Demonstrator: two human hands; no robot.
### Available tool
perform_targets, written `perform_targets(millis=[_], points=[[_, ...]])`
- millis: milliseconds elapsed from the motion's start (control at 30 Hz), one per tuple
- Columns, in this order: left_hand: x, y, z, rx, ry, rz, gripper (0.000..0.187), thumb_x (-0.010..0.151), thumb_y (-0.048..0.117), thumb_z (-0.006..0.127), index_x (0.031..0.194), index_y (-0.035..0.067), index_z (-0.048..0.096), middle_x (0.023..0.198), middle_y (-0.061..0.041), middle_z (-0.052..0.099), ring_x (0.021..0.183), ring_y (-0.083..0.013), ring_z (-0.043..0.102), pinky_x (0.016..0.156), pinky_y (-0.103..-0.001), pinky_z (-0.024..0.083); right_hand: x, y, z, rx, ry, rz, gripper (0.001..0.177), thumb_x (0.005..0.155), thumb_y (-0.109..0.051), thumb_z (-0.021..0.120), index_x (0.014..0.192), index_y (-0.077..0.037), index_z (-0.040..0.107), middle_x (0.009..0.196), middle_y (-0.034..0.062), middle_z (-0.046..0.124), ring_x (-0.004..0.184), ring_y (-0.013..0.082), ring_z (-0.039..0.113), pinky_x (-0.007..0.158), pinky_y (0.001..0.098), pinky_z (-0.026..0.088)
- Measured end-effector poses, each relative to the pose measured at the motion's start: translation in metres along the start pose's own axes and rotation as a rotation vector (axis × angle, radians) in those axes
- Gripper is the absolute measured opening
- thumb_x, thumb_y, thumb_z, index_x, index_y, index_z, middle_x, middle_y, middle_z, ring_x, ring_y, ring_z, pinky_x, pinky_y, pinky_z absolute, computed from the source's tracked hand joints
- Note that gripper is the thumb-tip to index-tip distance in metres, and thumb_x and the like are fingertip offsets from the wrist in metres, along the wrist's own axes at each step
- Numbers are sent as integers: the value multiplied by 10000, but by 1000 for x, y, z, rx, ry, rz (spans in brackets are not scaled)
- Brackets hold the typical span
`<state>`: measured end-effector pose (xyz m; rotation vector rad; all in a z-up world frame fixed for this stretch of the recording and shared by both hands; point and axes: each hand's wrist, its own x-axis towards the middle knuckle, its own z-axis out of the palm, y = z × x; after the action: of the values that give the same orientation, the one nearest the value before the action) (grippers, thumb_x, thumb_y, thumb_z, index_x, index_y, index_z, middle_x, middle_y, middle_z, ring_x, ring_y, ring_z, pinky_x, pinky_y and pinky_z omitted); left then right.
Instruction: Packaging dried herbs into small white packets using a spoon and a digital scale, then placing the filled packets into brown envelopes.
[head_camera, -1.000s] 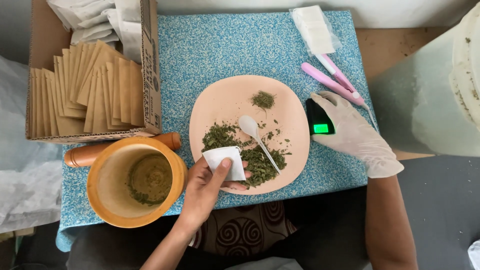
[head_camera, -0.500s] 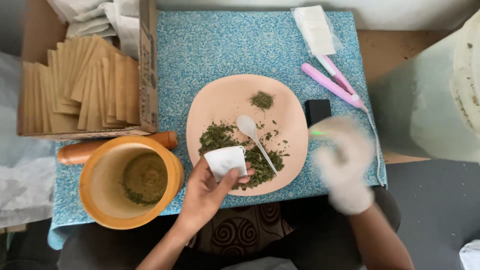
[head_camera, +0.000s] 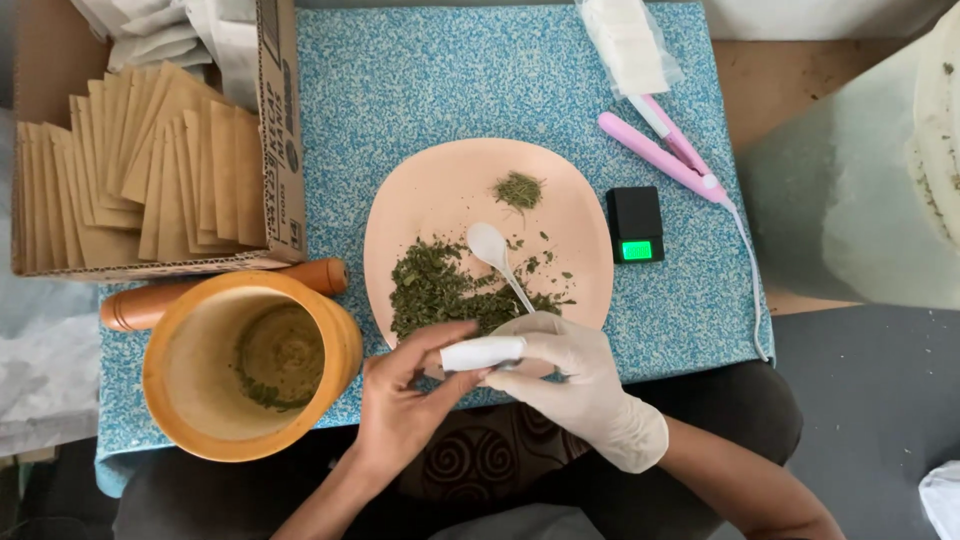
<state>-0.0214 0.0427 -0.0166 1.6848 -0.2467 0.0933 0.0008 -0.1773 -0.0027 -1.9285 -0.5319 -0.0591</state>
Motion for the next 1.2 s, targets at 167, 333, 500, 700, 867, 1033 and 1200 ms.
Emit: perform_targets(millis=[167, 333, 500, 700, 867, 1033, 1200], points=[[2, 10, 3, -31, -51, 26, 685, 906, 1, 881, 1520, 43, 579, 1286, -148, 820, 1146, -198, 811, 1022, -327, 709, -1, 12, -3, 148, 43, 24, 236, 836, -9, 911, 1036, -67, 800, 1108, 137, 809, 946, 219, 837, 761, 274, 744], [9, 19, 4, -12, -74, 3, 352, 953, 63, 835, 1276, 33, 701, 1182, -88, 837, 1004, -165, 833, 868, -279, 726, 4, 10, -8, 104, 56, 143, 185, 852, -65, 894, 1026, -103, 842, 1118, 93, 833, 985, 181, 815, 842, 261, 614], [8, 13, 12, 55, 13, -64, 409, 900, 40, 890, 1239, 82, 664, 1017, -60, 834, 866, -108, 789, 663, -246, 625, 14, -2, -16, 120, -45, 284, 166, 885, -98, 903, 1027, -127, 823, 917, -45, 799, 833, 58, 687, 667, 225, 489], [21, 21, 18, -156, -48, -12, 323, 925, 43, 860, 1196, -8, 693, 1124, -134, 788, 951, -200, 813, 814, -266, 718, 23, 8, -26, 162, -47, 355, 356, 817, -36, 911, 1152, -148, 863, 1015, -26, 875, 850, 63, 728, 728, 225, 565], [41, 34, 35, -171, 134, -82, 110, 870, -47, 894, 932, -41, 803, 800, -142, 772, 785, -157, 721, 723, -367, 695, 35, -6, -53, 316, -23, 405, 84, 886, -68, 907, 904, -24, 837, 876, 139, 781, 798, 169, 686, 741, 340, 597], [77, 37, 75, -111, 103, -43, 171, 886, 28, 915, 946, -52, 776, 789, -177, 734, 808, -158, 692, 695, -366, 662, 48, 7, -105, 23, 55, 369, 225, 904, -156, 867, 696, -111, 793, 660, 39, 658, 611, 112, 522, 599, 278, 455], [145, 29, 127, -284, 28, -35, 169, 986, 150, 838, 998, 24, 726, 862, -109, 730, 818, -132, 710, 724, -313, 655, 55, 51, -165, 97, 268, 443, 131, 885, 0, 877, 955, -52, 779, 832, 62, 692, 726, 119, 656, 656, 282, 589]])
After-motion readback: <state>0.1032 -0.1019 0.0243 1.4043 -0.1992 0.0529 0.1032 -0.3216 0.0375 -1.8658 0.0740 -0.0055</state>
